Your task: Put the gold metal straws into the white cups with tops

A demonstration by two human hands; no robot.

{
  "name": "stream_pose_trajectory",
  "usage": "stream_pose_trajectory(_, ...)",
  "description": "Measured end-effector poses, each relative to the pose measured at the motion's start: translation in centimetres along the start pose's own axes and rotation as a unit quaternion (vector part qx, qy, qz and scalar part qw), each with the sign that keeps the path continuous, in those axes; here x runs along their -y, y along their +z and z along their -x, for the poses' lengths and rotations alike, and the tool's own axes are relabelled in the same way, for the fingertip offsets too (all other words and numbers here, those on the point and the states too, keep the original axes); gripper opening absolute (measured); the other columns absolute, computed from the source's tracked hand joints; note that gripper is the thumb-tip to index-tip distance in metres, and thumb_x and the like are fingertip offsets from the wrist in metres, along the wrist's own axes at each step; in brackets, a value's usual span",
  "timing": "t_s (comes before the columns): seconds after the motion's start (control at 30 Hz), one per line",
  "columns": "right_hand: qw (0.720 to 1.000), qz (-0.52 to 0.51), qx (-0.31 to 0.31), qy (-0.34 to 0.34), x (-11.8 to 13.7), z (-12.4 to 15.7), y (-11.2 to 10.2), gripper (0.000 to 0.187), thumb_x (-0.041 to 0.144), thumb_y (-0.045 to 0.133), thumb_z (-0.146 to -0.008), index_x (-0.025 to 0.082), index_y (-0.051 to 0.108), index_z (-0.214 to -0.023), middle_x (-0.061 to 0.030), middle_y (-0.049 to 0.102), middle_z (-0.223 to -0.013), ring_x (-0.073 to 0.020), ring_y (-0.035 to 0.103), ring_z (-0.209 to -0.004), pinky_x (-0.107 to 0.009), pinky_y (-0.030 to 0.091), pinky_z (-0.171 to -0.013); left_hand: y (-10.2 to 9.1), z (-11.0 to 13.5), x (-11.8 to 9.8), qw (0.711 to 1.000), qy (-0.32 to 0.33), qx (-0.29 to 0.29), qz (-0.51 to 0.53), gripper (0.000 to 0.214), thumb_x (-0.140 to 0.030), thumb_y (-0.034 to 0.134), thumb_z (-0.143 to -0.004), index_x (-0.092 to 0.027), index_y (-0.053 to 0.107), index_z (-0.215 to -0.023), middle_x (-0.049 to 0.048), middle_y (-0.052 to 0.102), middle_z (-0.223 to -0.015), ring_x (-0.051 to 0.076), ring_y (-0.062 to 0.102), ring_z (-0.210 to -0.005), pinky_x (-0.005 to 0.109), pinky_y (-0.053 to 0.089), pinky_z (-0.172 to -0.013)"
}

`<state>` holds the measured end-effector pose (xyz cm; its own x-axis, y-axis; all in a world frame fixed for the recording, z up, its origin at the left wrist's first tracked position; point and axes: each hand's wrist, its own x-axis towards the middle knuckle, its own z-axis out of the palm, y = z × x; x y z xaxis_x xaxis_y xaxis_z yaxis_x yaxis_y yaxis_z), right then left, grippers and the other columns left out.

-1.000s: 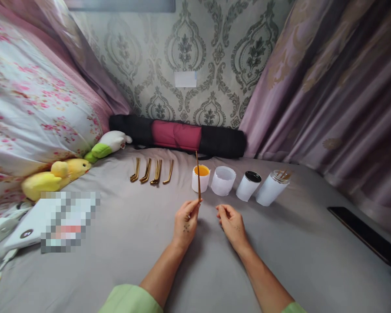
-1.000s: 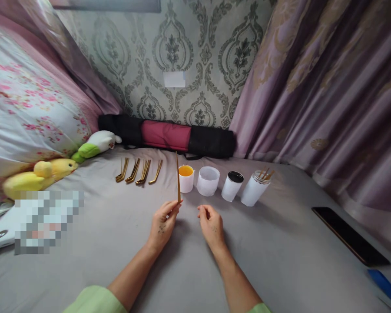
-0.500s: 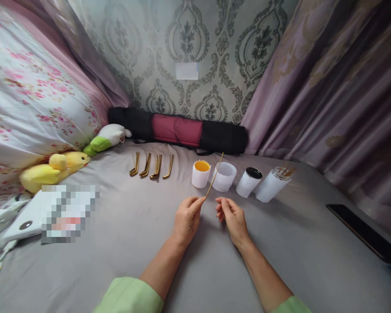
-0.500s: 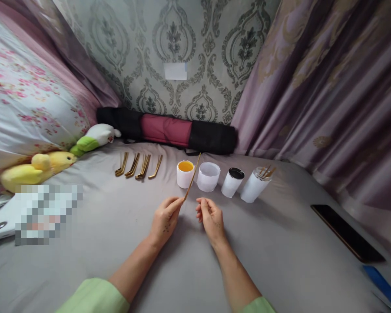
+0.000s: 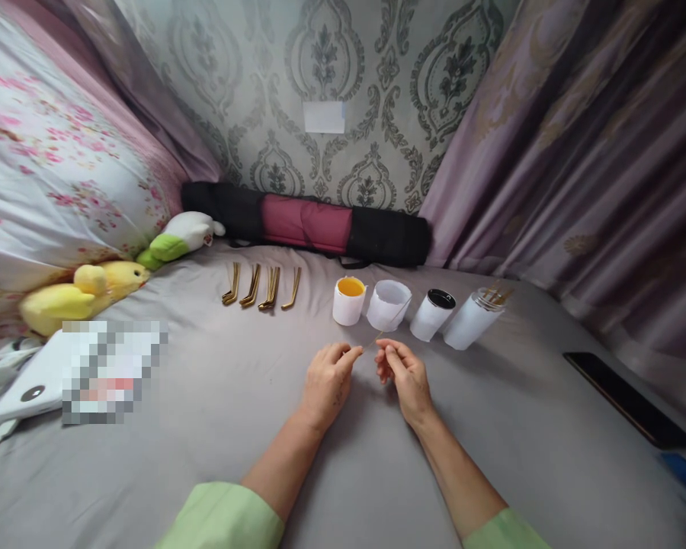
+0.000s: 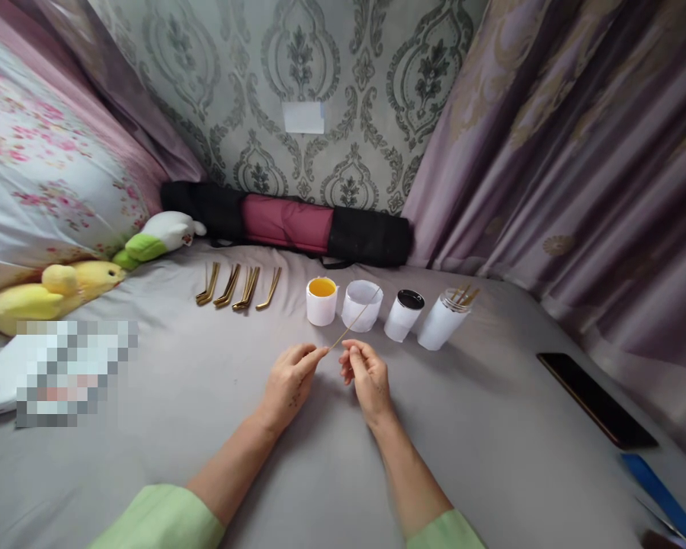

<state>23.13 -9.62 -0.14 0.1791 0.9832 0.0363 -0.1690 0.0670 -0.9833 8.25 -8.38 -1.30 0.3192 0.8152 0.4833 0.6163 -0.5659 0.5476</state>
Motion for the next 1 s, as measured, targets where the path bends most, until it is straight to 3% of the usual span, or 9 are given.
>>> stream_pose_trajectory(0.57,0.999,0.005,-0.031,0.004,0.12,-0.04,0.04,0.034,0.045,0.052,-0.073,0.017,0.057,-0.091,0.0002,0.052,-0.066,-0.0072,0.047,-0.049,-0.018,0.036,-0.042,-0.17,0.00,-0.55,0.995,0.044,0.036,-0.084,0.034,-0.016,0.031,-0.084,-0.023,0.054,-0.108,0.0076,0.054,-0.093,0.017,0.047,-0.083,0.030,0.038,-0.075)
stream_pose_trajectory(0.83,0.999,0.017,-0.032,-0.002,-0.31,-0.22,-0.14,0.030,0.042,0.053,-0.074,0.017,0.057,-0.089,0.0005,0.051,-0.064,-0.0062,0.046,-0.048,-0.017,0.035,-0.040,-0.03,0.07,-0.50,0.997,0.036,0.041,-0.051,0.032,-0.014,0.032,-0.083,-0.021,0.052,-0.107,0.0068,0.053,-0.094,0.016,0.047,-0.086,0.030,0.039,-0.077)
stream_pose_trajectory(1.0,0.999,0.025,-0.042,0.000,-0.42,-0.26,-0.24,0.032,0.044,0.053,-0.073,0.017,0.057,-0.089,0.0010,0.052,-0.064,-0.0062,0.047,-0.047,-0.017,0.036,-0.040,0.56,0.09,-0.12,1.000,0.023,0.015,0.014,0.030,-0.015,0.032,-0.084,-0.018,0.050,-0.108,0.0087,0.054,-0.096,0.017,0.048,-0.089,0.031,0.039,-0.078)
